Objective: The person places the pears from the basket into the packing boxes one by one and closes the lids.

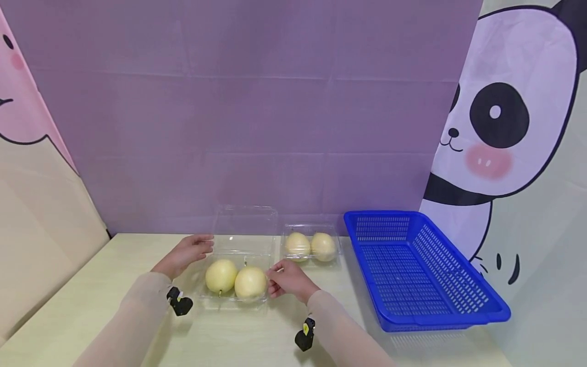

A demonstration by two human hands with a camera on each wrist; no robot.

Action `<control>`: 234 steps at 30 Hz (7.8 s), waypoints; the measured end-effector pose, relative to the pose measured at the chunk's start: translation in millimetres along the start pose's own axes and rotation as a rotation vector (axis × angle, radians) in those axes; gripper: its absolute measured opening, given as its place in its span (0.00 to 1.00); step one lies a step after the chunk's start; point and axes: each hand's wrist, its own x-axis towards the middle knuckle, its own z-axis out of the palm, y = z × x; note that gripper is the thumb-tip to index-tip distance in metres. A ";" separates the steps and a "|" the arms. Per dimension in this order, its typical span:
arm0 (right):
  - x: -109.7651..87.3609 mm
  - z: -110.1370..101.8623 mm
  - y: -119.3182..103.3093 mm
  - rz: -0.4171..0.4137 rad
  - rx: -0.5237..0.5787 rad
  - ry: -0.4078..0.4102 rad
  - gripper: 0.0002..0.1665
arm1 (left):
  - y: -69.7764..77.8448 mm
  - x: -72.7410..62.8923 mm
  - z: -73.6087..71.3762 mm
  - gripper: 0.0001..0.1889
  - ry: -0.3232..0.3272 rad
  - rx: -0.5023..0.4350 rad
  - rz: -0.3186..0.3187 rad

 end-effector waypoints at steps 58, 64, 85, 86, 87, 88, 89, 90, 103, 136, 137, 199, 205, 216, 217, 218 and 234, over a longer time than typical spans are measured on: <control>-1.4 1.6 -0.2 0.001 0.011 0.009 0.09 | 1.9 -15.8 -28.1 0.33 -0.076 0.044 0.051; -3.8 1.9 -1.2 -0.001 0.028 0.004 0.09 | 0.8 -18.2 -28.7 0.33 -0.093 0.060 0.055; -4.2 1.7 -2.0 0.003 0.043 -0.008 0.08 | 7.1 -32.8 -28.4 0.37 -0.112 0.089 0.006; -4.0 1.6 -1.7 0.005 0.043 -0.006 0.08 | 7.2 -33.7 -28.1 0.38 -0.109 0.093 -0.010; -4.0 1.5 -1.6 0.006 0.041 -0.004 0.08 | 7.5 -34.4 -27.6 0.39 -0.105 0.099 -0.023; -3.9 1.4 -1.6 0.008 0.040 -0.002 0.08 | 8.3 -35.3 -27.1 0.40 -0.100 0.103 -0.035; -3.8 1.3 -1.5 0.009 0.041 -0.002 0.08 | 8.6 -36.2 -26.9 0.41 -0.095 0.108 -0.043; -3.7 1.3 -1.4 0.008 0.040 -0.001 0.08 | 8.6 -36.6 -26.7 0.40 -0.087 0.114 -0.047; -3.4 2.4 -0.1 0.004 0.039 0.006 0.08 | 10.8 -43.3 -25.9 0.26 -0.109 0.159 0.010; -4.4 0.4 2.0 -0.016 0.058 -0.029 0.07 | 6.2 -61.0 -15.2 0.36 -0.167 0.225 -0.001; -4.2 0.3 2.0 -0.015 0.059 -0.029 0.07 | 6.1 -61.3 -14.6 0.36 -0.167 0.222 0.002; -45.9 -5.2 -5.1 0.107 -0.084 -0.128 0.22 | 1.4 -69.5 -3.9 0.41 -0.144 0.207 0.030; -47.0 0.0 0.3 0.123 -0.084 -0.132 0.23 | 0.7 -72.2 -3.4 0.40 -0.150 0.210 0.029; -46.5 8.8 -0.2 0.093 -0.060 -0.135 0.25 | 1.0 -67.7 -4.1 0.41 -0.149 0.202 0.031; -46.0 9.4 -0.7 0.090 -0.056 -0.141 0.25 | 0.7 -67.3 -4.1 0.41 -0.145 0.198 0.025; -45.7 10.0 -1.2 0.088 -0.054 -0.147 0.25 | 0.8 -67.5 -4.1 0.41 -0.144 0.195 0.023; -41.0 14.5 1.6 0.084 -0.024 -0.138 0.21 | 0.7 -70.8 -2.5 0.39 -0.126 0.214 0.037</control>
